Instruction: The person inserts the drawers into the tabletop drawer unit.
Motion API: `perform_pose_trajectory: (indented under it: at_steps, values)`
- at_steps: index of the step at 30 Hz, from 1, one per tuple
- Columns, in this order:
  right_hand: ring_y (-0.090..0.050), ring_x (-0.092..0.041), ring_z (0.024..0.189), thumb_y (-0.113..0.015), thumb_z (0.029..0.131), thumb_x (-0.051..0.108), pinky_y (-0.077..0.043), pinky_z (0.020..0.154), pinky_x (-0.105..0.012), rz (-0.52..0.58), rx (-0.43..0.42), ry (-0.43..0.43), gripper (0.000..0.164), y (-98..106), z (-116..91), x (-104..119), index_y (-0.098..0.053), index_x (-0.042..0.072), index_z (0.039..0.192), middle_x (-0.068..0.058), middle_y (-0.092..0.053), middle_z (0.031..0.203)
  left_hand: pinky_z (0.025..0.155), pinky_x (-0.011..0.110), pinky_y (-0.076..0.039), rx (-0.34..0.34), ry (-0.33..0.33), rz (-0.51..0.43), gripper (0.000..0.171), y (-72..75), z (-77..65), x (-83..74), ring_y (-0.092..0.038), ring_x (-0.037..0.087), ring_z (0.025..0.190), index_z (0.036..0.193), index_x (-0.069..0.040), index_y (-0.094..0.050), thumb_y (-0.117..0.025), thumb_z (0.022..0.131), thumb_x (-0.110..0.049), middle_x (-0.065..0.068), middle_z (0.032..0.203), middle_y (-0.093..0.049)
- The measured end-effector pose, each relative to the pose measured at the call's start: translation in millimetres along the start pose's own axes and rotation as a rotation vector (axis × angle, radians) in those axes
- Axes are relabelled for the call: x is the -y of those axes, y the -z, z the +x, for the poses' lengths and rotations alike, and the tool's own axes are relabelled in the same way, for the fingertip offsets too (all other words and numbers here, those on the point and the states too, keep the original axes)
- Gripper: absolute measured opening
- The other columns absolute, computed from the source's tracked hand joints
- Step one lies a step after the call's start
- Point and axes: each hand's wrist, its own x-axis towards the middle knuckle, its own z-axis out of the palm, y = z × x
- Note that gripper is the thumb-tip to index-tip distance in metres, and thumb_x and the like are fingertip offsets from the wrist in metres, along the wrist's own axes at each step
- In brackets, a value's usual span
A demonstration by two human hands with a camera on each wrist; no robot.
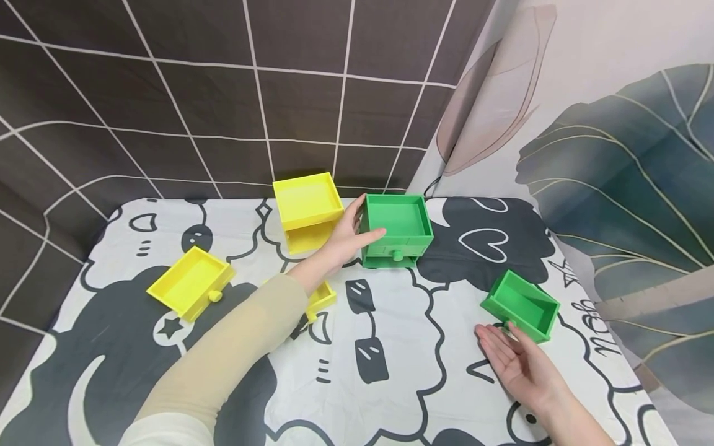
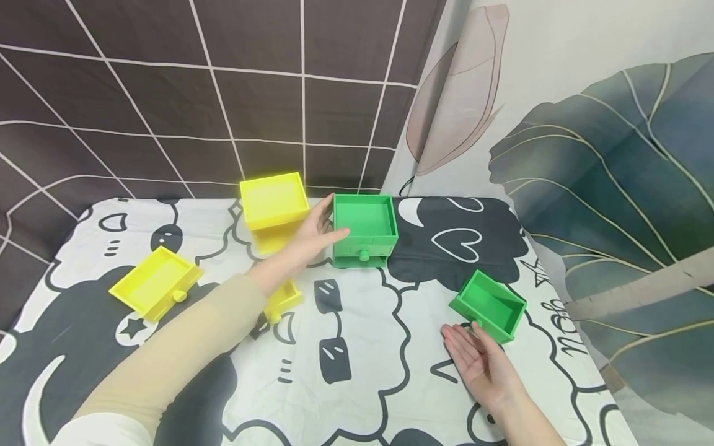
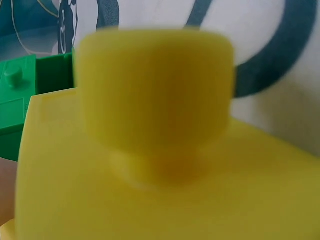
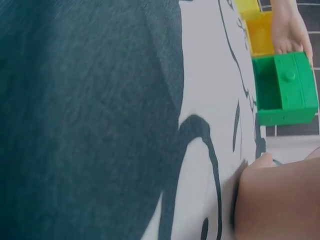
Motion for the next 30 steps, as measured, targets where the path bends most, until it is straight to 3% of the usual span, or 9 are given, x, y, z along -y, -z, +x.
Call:
perform_pose_trajectory:
  at_steps: [9,21,30]
  values:
    - [-0.08,-0.024,0.109,-0.046,0.114,0.032,-0.055,0.114,-0.027,0.074,-0.056,0.004,0.042,1.4,-0.2,8.2,-0.074,0.001,0.106,-0.016,-0.081,0.113,0.139,0.034,-0.016,-0.003,-0.004,0.002,0.095,1.2,-1.7,-1.7,-0.012,0.02,0.168,0.172,-0.018,-0.014,-0.075,0.099,-0.011,0.003,0.18,-0.016]
    - [-0.081,-0.02,0.105,-0.053,0.112,0.025,-0.053,0.115,-0.022,0.181,-0.209,0.004,0.028,-2.9,3.7,11.8,-0.073,0.009,0.1,-0.013,-0.083,0.105,0.139,0.034,-0.015,0.003,-0.015,0.003,0.095,0.1,-1.9,-0.9,-0.012,0.021,0.168,0.172,-0.017,-0.015,-0.075,0.099,-0.011,0.004,0.18,-0.016]
    - [-0.08,-0.017,0.105,-0.055,0.111,0.022,-0.051,0.115,-0.017,0.226,-0.259,-0.005,0.023,-4.9,3.8,11.0,-0.071,0.009,0.1,-0.012,-0.081,0.104,0.139,0.034,-0.015,-0.003,-0.011,-0.006,0.095,-1.3,-1.7,0.0,-0.013,0.02,0.168,0.171,-0.017,-0.015,-0.075,0.098,-0.01,0.003,0.18,-0.017]
